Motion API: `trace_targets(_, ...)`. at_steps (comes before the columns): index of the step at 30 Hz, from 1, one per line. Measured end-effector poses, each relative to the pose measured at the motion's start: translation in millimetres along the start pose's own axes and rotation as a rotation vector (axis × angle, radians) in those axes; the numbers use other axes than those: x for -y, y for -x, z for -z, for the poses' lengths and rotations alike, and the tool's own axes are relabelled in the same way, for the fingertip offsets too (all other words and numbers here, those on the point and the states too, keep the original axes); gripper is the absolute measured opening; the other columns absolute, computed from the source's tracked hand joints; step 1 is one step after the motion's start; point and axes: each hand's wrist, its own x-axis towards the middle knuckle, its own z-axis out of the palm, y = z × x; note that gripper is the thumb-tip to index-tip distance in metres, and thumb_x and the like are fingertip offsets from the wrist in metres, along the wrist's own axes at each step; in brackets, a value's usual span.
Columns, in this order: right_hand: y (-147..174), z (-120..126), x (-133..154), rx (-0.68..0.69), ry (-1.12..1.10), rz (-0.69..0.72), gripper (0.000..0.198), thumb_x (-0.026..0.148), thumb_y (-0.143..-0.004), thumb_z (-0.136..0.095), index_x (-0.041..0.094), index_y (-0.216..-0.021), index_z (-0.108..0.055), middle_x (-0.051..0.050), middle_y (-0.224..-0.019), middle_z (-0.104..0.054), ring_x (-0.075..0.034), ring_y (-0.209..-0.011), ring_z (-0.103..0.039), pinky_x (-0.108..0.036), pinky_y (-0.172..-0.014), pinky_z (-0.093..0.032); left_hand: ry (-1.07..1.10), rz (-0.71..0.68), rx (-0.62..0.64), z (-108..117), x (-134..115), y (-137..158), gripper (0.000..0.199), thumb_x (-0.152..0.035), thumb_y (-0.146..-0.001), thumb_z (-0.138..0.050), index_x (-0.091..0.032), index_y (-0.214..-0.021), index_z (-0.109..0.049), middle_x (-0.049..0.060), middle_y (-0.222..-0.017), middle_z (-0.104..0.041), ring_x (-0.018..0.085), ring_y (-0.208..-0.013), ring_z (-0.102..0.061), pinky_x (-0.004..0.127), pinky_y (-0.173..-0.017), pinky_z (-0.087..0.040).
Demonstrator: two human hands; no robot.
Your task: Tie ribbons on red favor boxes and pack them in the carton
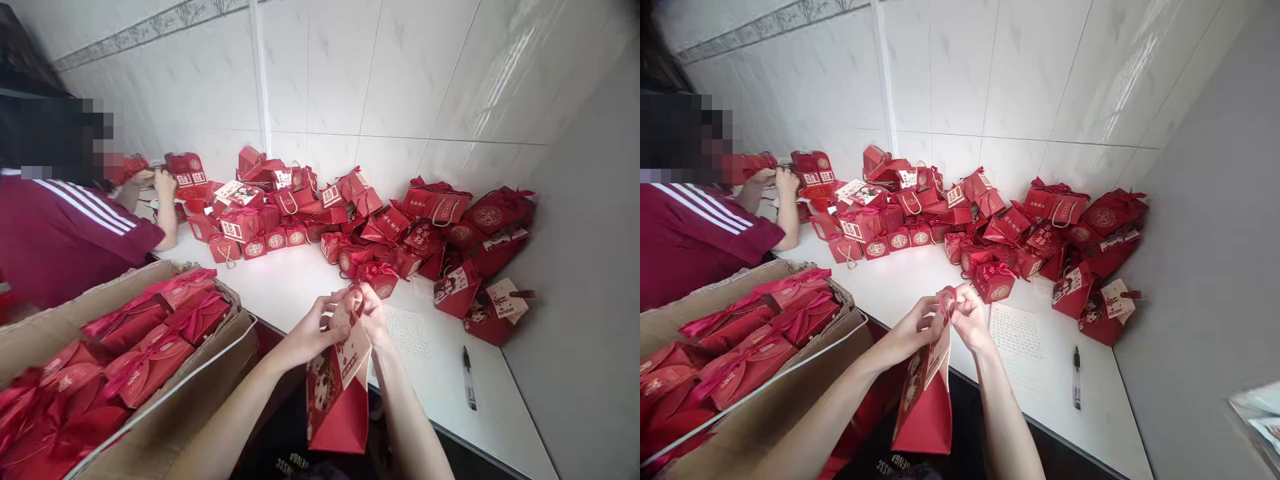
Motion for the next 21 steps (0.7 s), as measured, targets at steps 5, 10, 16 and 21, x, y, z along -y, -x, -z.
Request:
trace_targets(5,5,1,16,-0.012,0.118,-0.074,0.03,0.045,-0.068,-0.078,0.021,-0.078,-0.063,-0.004,-0.083,-0.064,-0.021,-0.081,-0.061,-0.029,-0.069,-0.049,-0.043,0.004,-0.079,-3,-3,1,0.042,-0.051,-0.074,-0.062,-0.012,-0.091,-0.059,0.004,-0.08,-0.06,0.015,-0.074,-0.057,0.023,-0.065,-0.042)
trace_targets(10,14,0,39,-0.121,0.263,-0.059,0.044,0.063,-0.081,-0.054,0.021,-0.09,-0.064,-0.007,-0.086,-0.065,-0.023,-0.075,-0.061,-0.032,-0.063,-0.05,-0.235,-0.028,-0.491,-7,-22,9,0.029,-0.042,-0.078,-0.059,-0.016,-0.069,-0.049,-0.003,-0.061,-0.051,0.011,-0.058,-0.049,0.019,-0.052,-0.036)
trace_targets(16,24,-23,53,-0.066,0.85,0.072,0.02,0.037,-0.083,-0.061,0.021,-0.095,-0.06,0.001,-0.071,-0.058,-0.013,-0.051,-0.047,-0.022,-0.046,-0.038,-0.224,-0.11,-0.517,-16,-18,12,0.022,-0.038,-0.082,-0.054,-0.019,-0.079,-0.043,-0.005,-0.063,-0.051,0.009,-0.057,-0.051,0.018,-0.051,-0.04)
trace_targets(21,24,-27,51,-0.026,0.925,0.156,0.014,0.033,-0.088,-0.055,0.021,-0.094,-0.058,0.0,-0.078,-0.059,-0.013,-0.057,-0.05,-0.023,-0.052,-0.04,-0.37,-0.446,-0.59,-10,-9,8,0.023,-0.023,-0.08,-0.056,-0.021,-0.093,-0.037,0.002,-0.094,-0.055,0.013,-0.082,-0.059,0.023,-0.068,-0.049)
